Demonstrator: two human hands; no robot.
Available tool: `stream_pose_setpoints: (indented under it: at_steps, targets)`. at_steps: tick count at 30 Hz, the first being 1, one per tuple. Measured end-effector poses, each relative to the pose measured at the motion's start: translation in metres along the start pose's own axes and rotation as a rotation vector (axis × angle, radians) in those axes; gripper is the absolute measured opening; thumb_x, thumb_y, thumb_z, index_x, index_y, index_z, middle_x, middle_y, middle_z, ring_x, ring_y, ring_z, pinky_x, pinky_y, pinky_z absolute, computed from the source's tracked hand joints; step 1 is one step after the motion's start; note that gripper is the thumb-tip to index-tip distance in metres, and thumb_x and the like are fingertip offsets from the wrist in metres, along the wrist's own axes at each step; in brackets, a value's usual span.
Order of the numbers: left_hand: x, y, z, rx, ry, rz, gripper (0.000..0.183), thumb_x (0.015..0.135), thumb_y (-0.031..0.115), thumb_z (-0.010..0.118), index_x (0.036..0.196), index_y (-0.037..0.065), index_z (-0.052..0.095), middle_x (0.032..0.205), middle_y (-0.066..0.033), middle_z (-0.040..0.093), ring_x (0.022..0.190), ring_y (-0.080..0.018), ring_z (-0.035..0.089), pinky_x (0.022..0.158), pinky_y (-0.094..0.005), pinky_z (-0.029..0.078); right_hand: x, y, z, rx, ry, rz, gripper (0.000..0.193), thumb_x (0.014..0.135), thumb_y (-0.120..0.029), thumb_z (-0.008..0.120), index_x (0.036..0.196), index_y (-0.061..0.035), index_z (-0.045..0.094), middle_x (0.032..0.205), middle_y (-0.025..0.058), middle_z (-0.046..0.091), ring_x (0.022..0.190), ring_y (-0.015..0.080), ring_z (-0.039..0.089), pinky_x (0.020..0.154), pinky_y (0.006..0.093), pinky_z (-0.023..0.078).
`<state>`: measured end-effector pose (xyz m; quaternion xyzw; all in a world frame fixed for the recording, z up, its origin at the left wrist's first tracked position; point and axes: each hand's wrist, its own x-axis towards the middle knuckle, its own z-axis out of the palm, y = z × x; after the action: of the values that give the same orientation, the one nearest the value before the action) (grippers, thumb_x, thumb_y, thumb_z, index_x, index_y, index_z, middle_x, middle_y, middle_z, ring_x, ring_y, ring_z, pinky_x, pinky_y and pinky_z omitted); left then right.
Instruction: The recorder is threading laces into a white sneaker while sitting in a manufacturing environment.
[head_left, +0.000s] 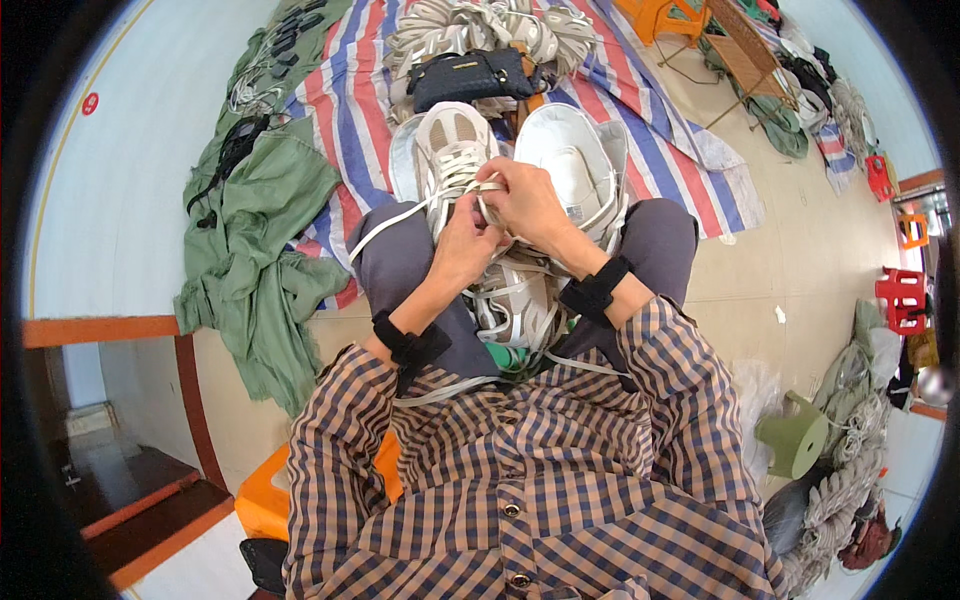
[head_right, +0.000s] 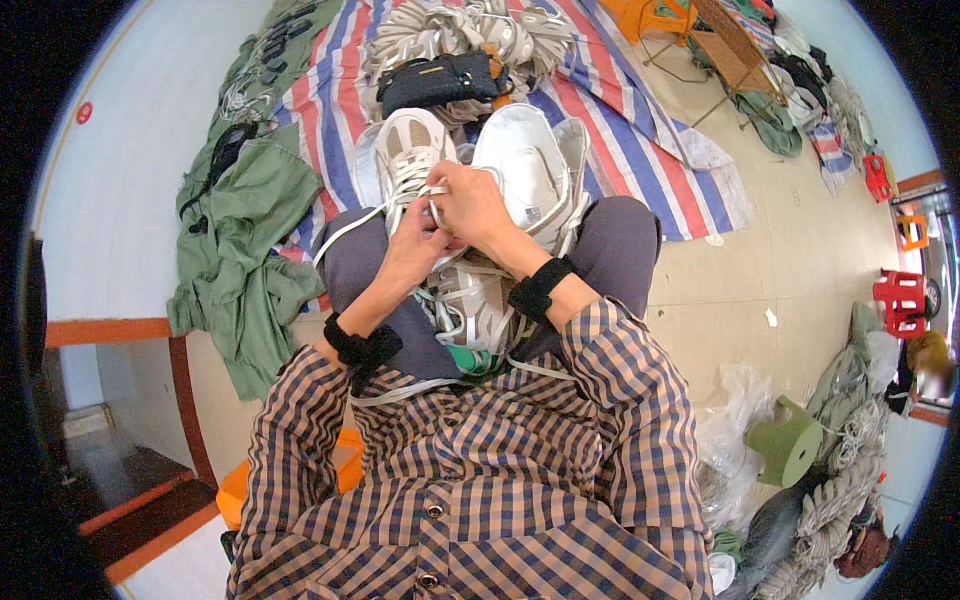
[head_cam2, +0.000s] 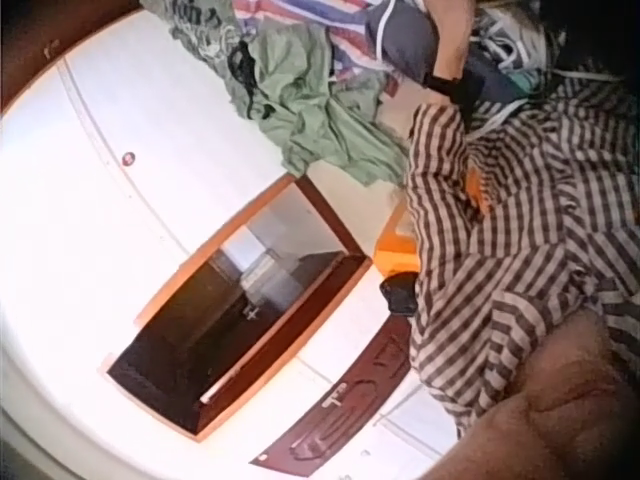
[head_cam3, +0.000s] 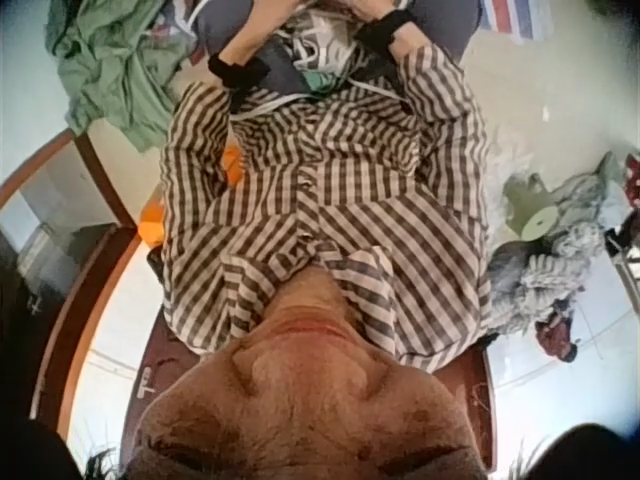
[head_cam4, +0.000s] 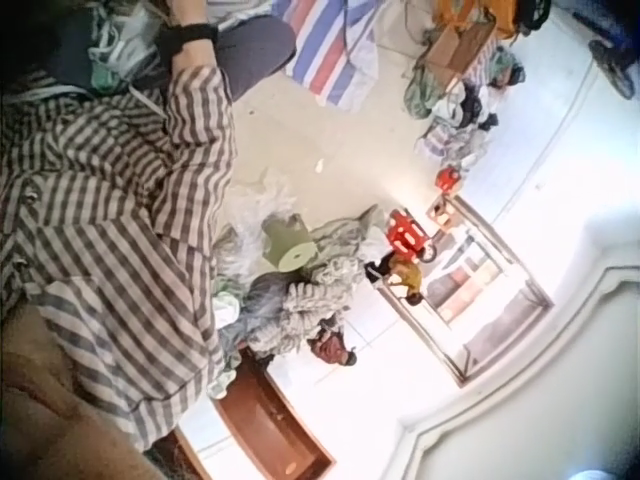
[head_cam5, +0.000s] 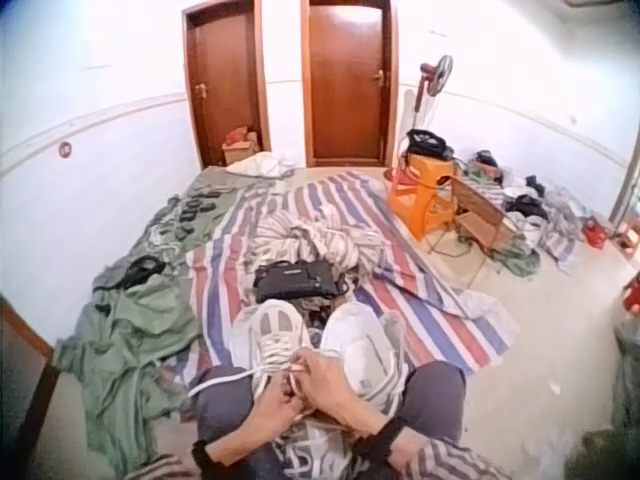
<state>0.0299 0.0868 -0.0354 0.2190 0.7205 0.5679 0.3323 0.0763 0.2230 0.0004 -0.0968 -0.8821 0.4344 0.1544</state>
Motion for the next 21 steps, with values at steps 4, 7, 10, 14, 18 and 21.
stream_pose_setpoints:
  at_steps: [4,7,10,14,18,21]
  targets:
    - [-0.002,0.003,0.001,0.021,-0.004,-0.012,0.050,0.082,0.004,0.050,0.129,-0.006,0.033,0.094,-0.0174,0.062,0.082,-0.0230,0.067,0.072,-0.0327,0.049,0.004,0.022,-0.001,0.181,0.027,0.176,0.029,0.066,-0.012,0.073,0.092,-0.0029,0.064,0.074,0.0105,0.065,0.068,0.0226,0.065,0.061,0.0317,0.050]
    - [-0.002,0.001,-0.001,0.142,0.021,0.094,0.038,0.084,0.006,0.048,0.120,-0.003,0.040,0.089,-0.0192,0.065,0.084,-0.0269,0.067,0.075,-0.0380,0.049,0.002,0.027,0.008,0.524,0.027,0.390,0.030,0.069,-0.011,0.078,0.091,0.0006,0.062,0.068,0.0034,0.061,0.054,0.0090,0.058,0.047,0.0225,0.044]
    - [0.004,0.003,-0.004,0.274,0.119,0.153,0.026,0.086,0.007,0.046,0.110,-0.001,0.044,0.085,-0.0205,0.065,0.080,-0.0307,0.067,0.070,-0.0398,0.050,0.003,0.018,0.020,0.638,0.042,0.432,0.030,0.071,-0.010,0.077,0.093,0.0025,0.060,0.066,0.0042,0.061,0.055,0.0096,0.058,0.048,0.0223,0.044]
    - [-0.002,0.019,0.007,0.166,0.184,0.059,0.018,0.087,0.007,0.046,0.103,-0.001,0.046,0.083,-0.0220,0.065,0.074,-0.0346,0.067,0.064,-0.0423,0.051,-0.003,0.019,-0.003,0.766,0.007,0.526,0.031,0.074,-0.005,0.073,0.100,0.0024,0.058,0.070,0.0053,0.062,0.059,0.0104,0.059,0.050,0.0222,0.046]
    - [0.000,0.012,0.007,0.213,0.173,0.141,0.018,0.088,0.008,0.045,0.102,-0.002,0.044,0.079,-0.0269,0.063,0.072,-0.0408,0.064,0.064,-0.0479,0.049,-0.003,0.025,-0.002,0.691,0.039,0.427,0.030,0.075,-0.004,0.070,0.102,0.0024,0.058,0.072,0.0046,0.062,0.059,0.0094,0.057,0.053,0.0216,0.046]
    - [0.007,0.012,0.012,0.404,0.221,0.096,0.023,0.084,0.008,0.049,0.101,-0.003,0.040,0.078,-0.0328,0.060,0.079,-0.0506,0.058,0.070,-0.0568,0.042,-0.003,0.033,0.015,0.560,0.065,0.367,0.024,0.076,-0.004,0.068,0.098,0.0016,0.060,0.070,0.0025,0.061,0.060,0.0083,0.056,0.054,0.0211,0.045]
